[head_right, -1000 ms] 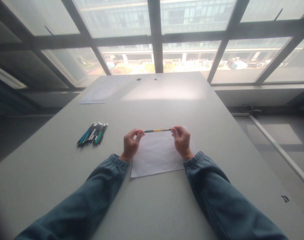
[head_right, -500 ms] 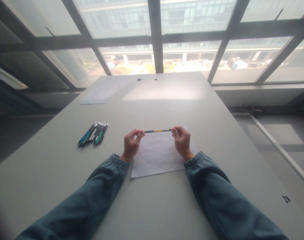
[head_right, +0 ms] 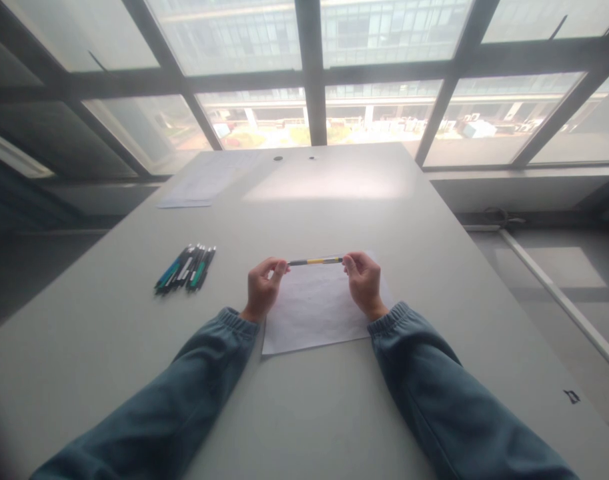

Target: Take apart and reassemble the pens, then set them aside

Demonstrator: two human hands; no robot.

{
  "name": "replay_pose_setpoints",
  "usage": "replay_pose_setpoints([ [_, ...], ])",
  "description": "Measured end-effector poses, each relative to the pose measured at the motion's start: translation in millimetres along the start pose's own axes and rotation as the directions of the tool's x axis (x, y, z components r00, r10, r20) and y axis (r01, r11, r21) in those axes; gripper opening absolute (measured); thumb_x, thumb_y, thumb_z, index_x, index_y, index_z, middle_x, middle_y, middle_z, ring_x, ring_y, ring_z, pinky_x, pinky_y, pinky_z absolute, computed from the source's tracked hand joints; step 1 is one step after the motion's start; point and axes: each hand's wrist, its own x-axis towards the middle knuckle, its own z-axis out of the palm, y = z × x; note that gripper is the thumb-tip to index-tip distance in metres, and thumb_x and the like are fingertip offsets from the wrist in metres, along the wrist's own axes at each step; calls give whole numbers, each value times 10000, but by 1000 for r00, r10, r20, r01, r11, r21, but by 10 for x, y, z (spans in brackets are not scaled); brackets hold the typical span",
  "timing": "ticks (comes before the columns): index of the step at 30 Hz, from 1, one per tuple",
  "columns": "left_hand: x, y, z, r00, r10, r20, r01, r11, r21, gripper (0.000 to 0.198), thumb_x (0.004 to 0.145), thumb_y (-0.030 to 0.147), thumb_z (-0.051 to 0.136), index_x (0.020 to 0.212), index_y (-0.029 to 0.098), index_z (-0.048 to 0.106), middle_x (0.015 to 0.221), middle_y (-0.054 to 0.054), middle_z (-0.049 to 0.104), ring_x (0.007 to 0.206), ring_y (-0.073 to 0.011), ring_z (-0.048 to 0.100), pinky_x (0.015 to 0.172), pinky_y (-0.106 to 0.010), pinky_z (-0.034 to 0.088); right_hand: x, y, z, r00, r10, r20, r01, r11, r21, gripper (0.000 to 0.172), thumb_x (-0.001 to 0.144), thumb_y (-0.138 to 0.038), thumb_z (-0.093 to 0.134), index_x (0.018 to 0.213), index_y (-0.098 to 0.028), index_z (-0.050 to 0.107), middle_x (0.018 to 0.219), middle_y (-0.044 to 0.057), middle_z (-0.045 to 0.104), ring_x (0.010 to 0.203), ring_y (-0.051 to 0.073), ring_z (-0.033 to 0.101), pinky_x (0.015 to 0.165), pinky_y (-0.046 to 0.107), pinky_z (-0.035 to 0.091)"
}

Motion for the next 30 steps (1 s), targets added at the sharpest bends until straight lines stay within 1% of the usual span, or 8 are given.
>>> replay_pose_setpoints([
  [14, -12, -36, 0, 999, -32, 13, 32, 999, -16, 344, 964, 434, 599, 754, 179, 695, 737, -41, 703, 730, -168, 653, 738, -293, 504, -1, -10, 5, 1000, 4, 4, -4, 1000, 16, 297, 907, -461, 677, 798, -185, 671, 638, -2, 623, 576, 145, 571, 567, 284, 469],
  [25, -11, -30, 5, 999, -40, 3, 40, 999, -4, 363, 965, 449, 592, 740, 181, 688, 713, -40, 699, 706, -168, 652, 717, -292, 497, -2, -13, 2, 1000, 1, 16, -1, 1000, -12, 330, 911, -491, 659, 785, -186, 661, 628, -1, 616, 574, 149, 570, 562, 287, 462],
  [30, -12, -31, 10, 999, -44, 1, 44, 999, 5, 378, 966, 458, 582, 726, 182, 679, 702, -42, 696, 694, -171, 651, 709, -294, 504, -1, -27, 6, 1000, -3, 16, 3, 1000, -1, 308, 913, -465, 665, 783, -186, 661, 614, -5, 610, 561, 143, 562, 542, 275, 452],
])
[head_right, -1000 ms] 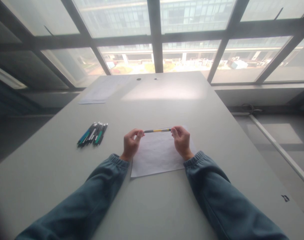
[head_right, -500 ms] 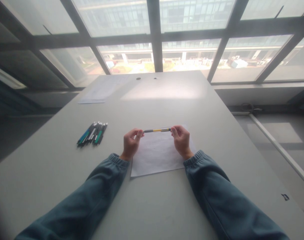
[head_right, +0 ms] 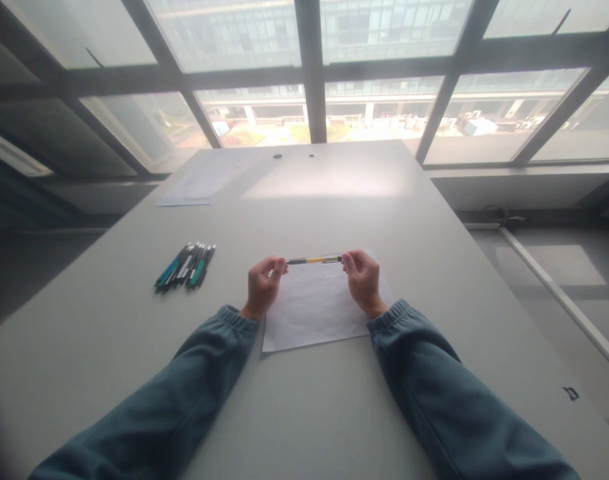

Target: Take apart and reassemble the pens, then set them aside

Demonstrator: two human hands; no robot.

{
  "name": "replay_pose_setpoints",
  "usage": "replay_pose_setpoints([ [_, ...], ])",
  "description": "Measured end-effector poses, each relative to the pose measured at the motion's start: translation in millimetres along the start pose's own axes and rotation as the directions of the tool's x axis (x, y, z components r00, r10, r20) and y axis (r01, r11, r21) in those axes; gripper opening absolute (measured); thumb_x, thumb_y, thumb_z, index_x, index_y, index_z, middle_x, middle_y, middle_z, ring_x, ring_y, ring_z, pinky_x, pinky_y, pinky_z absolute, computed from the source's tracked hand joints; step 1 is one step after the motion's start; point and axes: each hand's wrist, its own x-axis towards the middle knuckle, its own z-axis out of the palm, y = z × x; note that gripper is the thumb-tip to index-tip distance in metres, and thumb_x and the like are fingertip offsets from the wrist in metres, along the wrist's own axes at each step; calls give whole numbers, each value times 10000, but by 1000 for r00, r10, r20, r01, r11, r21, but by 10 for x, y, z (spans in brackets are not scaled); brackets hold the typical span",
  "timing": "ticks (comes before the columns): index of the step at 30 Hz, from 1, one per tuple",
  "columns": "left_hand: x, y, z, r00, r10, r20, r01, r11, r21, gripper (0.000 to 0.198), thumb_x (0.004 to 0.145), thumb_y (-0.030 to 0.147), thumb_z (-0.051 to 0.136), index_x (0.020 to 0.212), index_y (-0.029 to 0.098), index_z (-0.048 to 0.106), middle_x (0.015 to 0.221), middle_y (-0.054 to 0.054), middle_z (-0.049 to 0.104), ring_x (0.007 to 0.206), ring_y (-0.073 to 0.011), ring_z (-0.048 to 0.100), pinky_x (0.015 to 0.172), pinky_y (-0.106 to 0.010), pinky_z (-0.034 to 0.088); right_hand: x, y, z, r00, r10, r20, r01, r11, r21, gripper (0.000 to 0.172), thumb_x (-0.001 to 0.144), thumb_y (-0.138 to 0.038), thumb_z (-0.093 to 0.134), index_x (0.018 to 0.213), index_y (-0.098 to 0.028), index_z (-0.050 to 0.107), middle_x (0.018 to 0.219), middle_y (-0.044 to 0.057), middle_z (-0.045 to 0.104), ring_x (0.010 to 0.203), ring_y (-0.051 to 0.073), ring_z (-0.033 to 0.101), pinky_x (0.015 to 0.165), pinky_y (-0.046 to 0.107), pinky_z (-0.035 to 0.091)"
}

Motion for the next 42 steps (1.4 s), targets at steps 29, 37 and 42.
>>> replay_pose_setpoints([
  [29, 0, -8, 0, 1000, -12, 8, 12, 1000, 6, 420, 976, 476, 557, 674, 194, 633, 643, -28, 654, 644, -160, 618, 663, -278, 484, -3, -35, -4, 1000, -3, 17, 4, 999, -50, 392, 921, -533, 634, 734, -189, 636, 602, -3, 599, 557, 142, 550, 546, 273, 450],
  [37, -5, -13, -8, 1000, -23, 10, 23, 1000, 1, 427, 973, 499, 554, 681, 199, 634, 643, -30, 651, 641, -166, 625, 654, -281, 491, -4, -37, -5, 1000, -4, 26, 6, 998, -67, 402, 928, -537, 622, 720, -193, 631, 588, -6, 590, 547, 142, 547, 546, 275, 447],
  [42, -3, -17, -4, 1000, -25, 11, 25, 1000, -4, 446, 969, 522, 547, 669, 202, 627, 629, -31, 642, 632, -169, 619, 645, -281, 491, -8, -49, -7, 1000, 2, 29, 0, 996, -90, 427, 925, -560, 613, 702, -196, 625, 581, -5, 590, 544, 145, 546, 544, 277, 449],
])
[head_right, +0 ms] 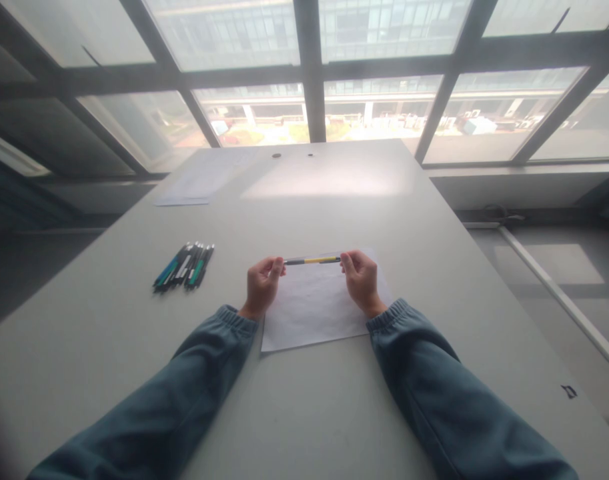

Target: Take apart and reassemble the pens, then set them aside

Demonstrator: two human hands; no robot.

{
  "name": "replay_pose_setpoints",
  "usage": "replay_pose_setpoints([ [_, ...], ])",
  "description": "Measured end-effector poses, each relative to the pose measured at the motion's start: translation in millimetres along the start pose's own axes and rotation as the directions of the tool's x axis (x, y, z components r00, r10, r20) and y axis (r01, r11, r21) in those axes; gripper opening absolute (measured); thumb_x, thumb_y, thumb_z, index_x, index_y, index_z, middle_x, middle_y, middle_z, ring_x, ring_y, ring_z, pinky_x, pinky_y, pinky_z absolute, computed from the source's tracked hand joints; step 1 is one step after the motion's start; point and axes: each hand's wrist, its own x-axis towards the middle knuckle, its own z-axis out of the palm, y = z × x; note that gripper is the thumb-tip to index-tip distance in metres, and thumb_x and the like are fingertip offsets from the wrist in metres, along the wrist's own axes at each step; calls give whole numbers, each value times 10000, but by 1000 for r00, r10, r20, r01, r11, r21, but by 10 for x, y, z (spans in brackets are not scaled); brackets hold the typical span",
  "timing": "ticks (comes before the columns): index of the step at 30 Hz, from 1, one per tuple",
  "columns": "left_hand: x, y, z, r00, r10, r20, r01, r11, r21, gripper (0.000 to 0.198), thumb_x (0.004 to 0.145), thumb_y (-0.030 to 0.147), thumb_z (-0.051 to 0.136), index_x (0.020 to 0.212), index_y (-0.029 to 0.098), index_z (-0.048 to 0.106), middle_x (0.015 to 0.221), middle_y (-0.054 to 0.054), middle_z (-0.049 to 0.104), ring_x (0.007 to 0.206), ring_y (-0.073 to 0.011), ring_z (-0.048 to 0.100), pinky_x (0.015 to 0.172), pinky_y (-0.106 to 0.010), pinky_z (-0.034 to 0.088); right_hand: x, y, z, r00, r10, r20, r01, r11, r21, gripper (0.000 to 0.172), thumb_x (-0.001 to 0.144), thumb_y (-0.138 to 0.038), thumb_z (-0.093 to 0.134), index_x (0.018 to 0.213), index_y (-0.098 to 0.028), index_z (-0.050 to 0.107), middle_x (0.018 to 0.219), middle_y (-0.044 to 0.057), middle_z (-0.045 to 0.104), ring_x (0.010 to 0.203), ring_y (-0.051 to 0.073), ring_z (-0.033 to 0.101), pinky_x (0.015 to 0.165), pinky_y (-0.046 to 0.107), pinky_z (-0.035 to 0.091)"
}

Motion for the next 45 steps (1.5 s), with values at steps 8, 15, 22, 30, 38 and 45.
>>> replay_pose_setpoints([
  [8, 1, 10, 2, 1000, 3, 3, -3, 1000, 1, 448, 979, 504, 536, 658, 201, 616, 626, -26, 634, 633, -163, 614, 647, -278, 484, -1, 41, 0, 1000, 7, 22, -7, 1000, 0, 438, 943, -554, 592, 696, -193, 616, 579, -7, 580, 538, 137, 539, 536, 268, 429],
  [15, 7, 21, 3, 1000, 12, 1, -12, 1000, 14, 466, 989, 502, 520, 647, 197, 604, 614, -21, 625, 626, -157, 610, 639, -277, 471, -1, 25, 2, 1000, 6, 26, -6, 1000, -19, 475, 941, -592, 572, 676, -197, 600, 562, -8, 569, 527, 138, 529, 528, 268, 427],
  [22, 4, 18, 0, 1000, 10, 3, -10, 1000, 11, 444, 992, 462, 530, 645, 196, 609, 611, -17, 624, 621, -151, 608, 636, -273, 471, -2, 33, 0, 999, 10, 34, -10, 1000, -8, 472, 951, -568, 572, 656, -200, 586, 553, -12, 553, 519, 133, 509, 527, 268, 407],
  [30, 3, 20, 0, 1000, -5, -1, 5, 1000, -1, 459, 985, 490, 531, 643, 195, 613, 613, -21, 629, 623, -154, 611, 630, -271, 474, -5, 55, 3, 998, 14, 54, -14, 1000, -8, 477, 961, -561, 561, 648, -200, 579, 554, -14, 543, 523, 132, 501, 532, 271, 399],
  [38, 5, 13, 4, 1000, -10, -3, 10, 1000, -9, 470, 979, 504, 536, 644, 185, 619, 607, -19, 626, 617, -146, 610, 623, -255, 467, -1, 39, 3, 998, 8, 55, -8, 1000, 3, 472, 970, -533, 560, 634, -200, 565, 547, -16, 534, 518, 127, 491, 529, 268, 383],
  [45, 2, 13, 1, 1000, 1, -3, -1, 1000, -22, 465, 986, 484, 534, 648, 176, 624, 611, -20, 634, 616, -138, 618, 620, -243, 469, -4, 32, 9, 999, 20, 51, -20, 1000, -7, 491, 964, -560, 552, 627, -204, 563, 539, -15, 529, 513, 128, 482, 531, 273, 384],
])
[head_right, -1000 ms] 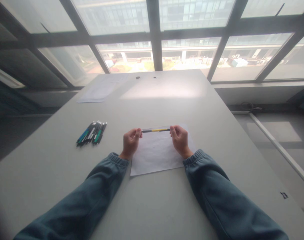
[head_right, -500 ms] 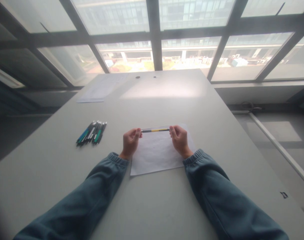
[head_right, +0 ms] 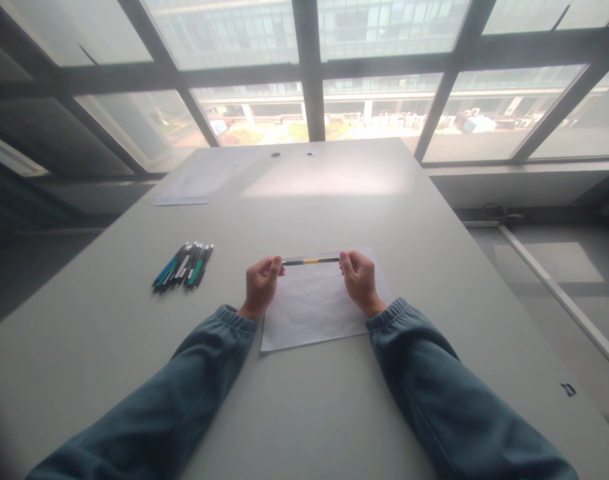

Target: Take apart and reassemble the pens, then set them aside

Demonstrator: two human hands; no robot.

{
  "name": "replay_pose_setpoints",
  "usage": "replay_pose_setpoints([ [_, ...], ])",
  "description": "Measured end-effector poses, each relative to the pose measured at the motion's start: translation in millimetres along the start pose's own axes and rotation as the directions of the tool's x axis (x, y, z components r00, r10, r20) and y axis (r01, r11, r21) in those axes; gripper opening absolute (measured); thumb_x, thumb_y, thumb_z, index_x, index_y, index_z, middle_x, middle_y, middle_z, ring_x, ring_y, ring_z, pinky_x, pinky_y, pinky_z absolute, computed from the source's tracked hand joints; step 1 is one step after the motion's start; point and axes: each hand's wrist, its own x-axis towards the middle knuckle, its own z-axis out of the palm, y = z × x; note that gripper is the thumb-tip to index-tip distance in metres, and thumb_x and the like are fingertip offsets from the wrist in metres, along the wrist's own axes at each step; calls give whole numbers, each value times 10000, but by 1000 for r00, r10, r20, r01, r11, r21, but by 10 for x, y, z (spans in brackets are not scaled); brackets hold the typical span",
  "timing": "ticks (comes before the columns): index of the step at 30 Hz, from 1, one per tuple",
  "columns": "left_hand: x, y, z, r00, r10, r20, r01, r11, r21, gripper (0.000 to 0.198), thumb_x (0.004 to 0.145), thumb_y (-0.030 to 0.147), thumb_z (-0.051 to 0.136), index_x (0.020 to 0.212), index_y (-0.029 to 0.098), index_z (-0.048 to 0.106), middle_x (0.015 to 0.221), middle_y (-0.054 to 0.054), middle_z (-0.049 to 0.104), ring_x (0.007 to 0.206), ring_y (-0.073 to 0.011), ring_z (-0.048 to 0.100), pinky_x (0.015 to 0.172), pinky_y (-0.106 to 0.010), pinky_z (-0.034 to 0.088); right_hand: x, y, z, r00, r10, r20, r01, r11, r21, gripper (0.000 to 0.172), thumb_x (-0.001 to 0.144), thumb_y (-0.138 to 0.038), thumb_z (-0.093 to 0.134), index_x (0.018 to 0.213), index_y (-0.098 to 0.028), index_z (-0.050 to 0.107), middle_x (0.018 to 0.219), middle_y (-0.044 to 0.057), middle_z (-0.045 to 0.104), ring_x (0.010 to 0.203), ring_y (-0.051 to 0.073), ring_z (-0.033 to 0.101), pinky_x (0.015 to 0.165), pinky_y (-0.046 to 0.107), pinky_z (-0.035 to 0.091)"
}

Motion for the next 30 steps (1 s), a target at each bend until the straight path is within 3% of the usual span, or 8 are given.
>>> replay_pose_setpoints([
  [18, 0, 11, -2, 1000, 24, 2, -24, 1000, 10, 472, 987, 461, 539, 621, 174, 621, 594, -22, 634, 589, -136, 613, 612, -246, 474, 0, 16, -2, 1000, -12, -9, 12, 1000, 7, 481, 975, -535, 543, 627, -203, 553, 539, -19, 518, 509, 126, 474, 526, 273, 369],
  [30, 8, 4, -2, 1000, 3, 4, -3, 1000, 20, 529, 968, 556, 534, 605, 180, 619, 585, -29, 636, 584, -146, 613, 604, -254, 470, 9, 14, -6, 999, -35, -17, 35, 999, -29, 490, 980, -528, 529, 609, -208, 534, 550, -21, 503, 530, 131, 454, 560, 286, 365],
])
